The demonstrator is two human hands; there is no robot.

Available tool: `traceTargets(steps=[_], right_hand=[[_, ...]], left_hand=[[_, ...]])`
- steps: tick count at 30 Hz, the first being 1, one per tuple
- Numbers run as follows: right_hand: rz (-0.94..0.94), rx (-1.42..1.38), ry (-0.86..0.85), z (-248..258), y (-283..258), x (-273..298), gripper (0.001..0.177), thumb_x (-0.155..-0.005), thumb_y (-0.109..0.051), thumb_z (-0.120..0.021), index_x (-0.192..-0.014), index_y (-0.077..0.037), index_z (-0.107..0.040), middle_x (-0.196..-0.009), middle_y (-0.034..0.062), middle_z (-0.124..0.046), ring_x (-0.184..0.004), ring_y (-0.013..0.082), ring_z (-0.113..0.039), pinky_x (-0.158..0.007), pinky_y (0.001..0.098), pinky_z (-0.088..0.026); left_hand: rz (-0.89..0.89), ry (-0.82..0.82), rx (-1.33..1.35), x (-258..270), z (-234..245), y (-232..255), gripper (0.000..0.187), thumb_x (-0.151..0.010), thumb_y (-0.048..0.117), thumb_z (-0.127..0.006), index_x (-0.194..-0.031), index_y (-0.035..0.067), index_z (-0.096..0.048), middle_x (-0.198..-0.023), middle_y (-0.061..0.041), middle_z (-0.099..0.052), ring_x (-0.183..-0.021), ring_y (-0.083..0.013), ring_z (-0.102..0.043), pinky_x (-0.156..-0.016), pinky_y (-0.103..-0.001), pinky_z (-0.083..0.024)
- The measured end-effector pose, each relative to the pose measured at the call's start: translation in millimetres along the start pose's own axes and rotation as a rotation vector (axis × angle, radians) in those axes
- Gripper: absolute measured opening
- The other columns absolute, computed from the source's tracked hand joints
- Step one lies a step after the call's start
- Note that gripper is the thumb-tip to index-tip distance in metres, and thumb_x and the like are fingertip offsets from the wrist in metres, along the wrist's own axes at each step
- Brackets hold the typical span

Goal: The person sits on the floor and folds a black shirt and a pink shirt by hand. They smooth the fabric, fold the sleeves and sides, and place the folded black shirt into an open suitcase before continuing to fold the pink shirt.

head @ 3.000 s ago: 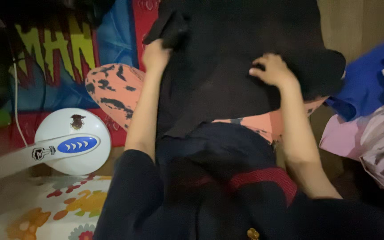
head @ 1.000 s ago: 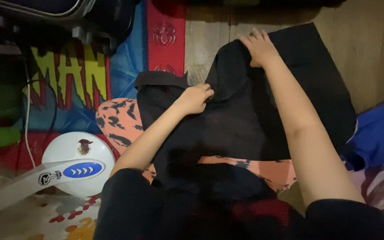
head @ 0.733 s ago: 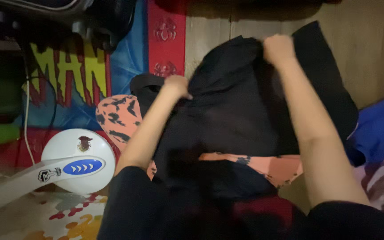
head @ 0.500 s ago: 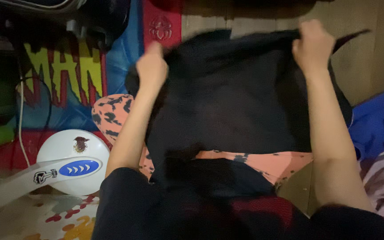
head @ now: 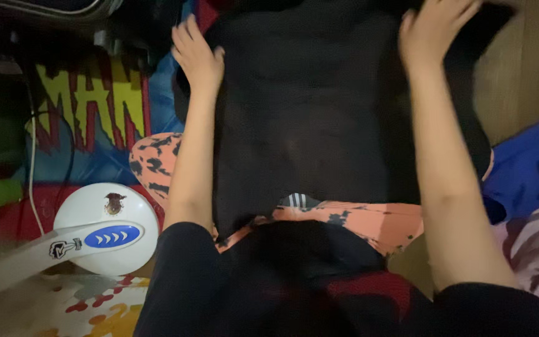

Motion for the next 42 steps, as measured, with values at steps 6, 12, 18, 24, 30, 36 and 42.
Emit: traceTargets(steps=[6,12,18,24,30,36,42], right_hand=[[-0.078,-0.302,-0.555,-15.7,-48.9,85.8,0.067,-0.102,-0.035,-0.077,-0.15,0.0,-0.044,-0.163,0.0341,-0.027,-0.151,0.0537,-0.024,-0.12,0.0686,-0.023],[-0.325,-0.389,-1.164,-21.4,-82.7,128.3,0.096,-0.09,-0.066,-0.059,-0.166,-0.028,-0.013,-0.171,0.0221,0.005,-0.155,0.049,0.004,-0.118,0.0751,-0.013],[-0.296,-0.334,-1.124,-26.3,-87.9,127.2,0.101,-0.093,-0.069,-0.058,-0.169,-0.032,-0.004,-0.171,0.0232,0.013,-0.155,0.0508,0.011,-0.118,0.0787,-0.01],[-0.333,-0.385,-1.155,-39.0,-80.8,106.7,0.106,-0.087,-0.07,-0.063,-0.169,-0.035,-0.004,-0.172,0.0208,0.014,-0.156,0.0481,0.013,-0.119,0.078,-0.008],[-0.358,-0.404,-1.085,-65.5,-71.3,87.1,0.104,-0.088,-0.069,-0.067,-0.169,-0.036,-0.01,-0.173,0.0186,0.011,-0.157,0.0476,0.012,-0.121,0.0771,-0.004],[-0.377,-0.57,-0.858,-82.9,-51.5,69.6,0.09,-0.1,-0.064,-0.063,-0.169,-0.021,-0.023,-0.174,0.0257,-0.006,-0.164,0.0491,-0.004,-0.129,0.0722,-0.011],[-0.502,-0.383,-1.013,-43.0,-74.6,91.8,0.089,-0.1,-0.067,-0.049,-0.17,-0.024,-0.015,-0.172,0.0258,0.005,-0.156,0.054,0.007,-0.119,0.0799,-0.003]], left_hand=[[0.055,-0.287,-0.053,45.5,-51.4,-46.9,0.102,-0.079,0.028,-0.091,-0.157,0.003,-0.03,-0.153,-0.025,-0.039,-0.144,-0.0484,-0.031,-0.11,-0.064,-0.032],[0.081,-0.509,0.022,47.5,-88.1,-84.6,0.109,-0.075,0.038,-0.095,-0.156,0.008,-0.029,-0.158,-0.019,-0.039,-0.145,-0.0408,-0.035,-0.107,-0.063,-0.036],[0.326,-0.44,-0.038,19.4,-94.1,-76.1,0.121,-0.062,0.041,-0.097,-0.155,0.003,-0.03,-0.146,-0.025,-0.042,-0.127,-0.0419,-0.048,-0.097,-0.049,-0.049],[0.262,-0.543,-0.09,10.0,-121.0,-100.1,0.057,-0.085,0.034,-0.089,-0.129,0.007,-0.065,-0.131,-0.02,-0.062,-0.118,-0.0395,-0.063,-0.098,-0.048,-0.052],[0.026,-0.051,-0.096,-36.7,-100.9,-53.4,0.045,-0.084,0.011,-0.081,-0.123,0.0,-0.061,-0.138,-0.025,-0.053,-0.121,-0.0432,-0.056,-0.09,-0.045,-0.056],[-0.215,0.116,-0.02,-25.5,-87.3,-0.5,0.054,-0.097,0.02,-0.074,-0.139,-0.003,-0.051,-0.144,-0.024,-0.046,-0.136,-0.0441,-0.045,-0.12,-0.056,-0.03],[-0.059,-0.677,-0.063,73.4,-105.7,39.4,0.074,-0.102,0.053,-0.058,-0.161,0.017,-0.032,-0.169,-0.018,-0.011,-0.156,-0.0403,-0.006,-0.117,-0.077,-0.006]])
Point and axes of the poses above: each hand's wrist, its own x-axis away from the middle knuckle, its own z-axis out of the back of the hand, y = z × x, the point moved 1 cm from there along -x, towards the middle knuckle
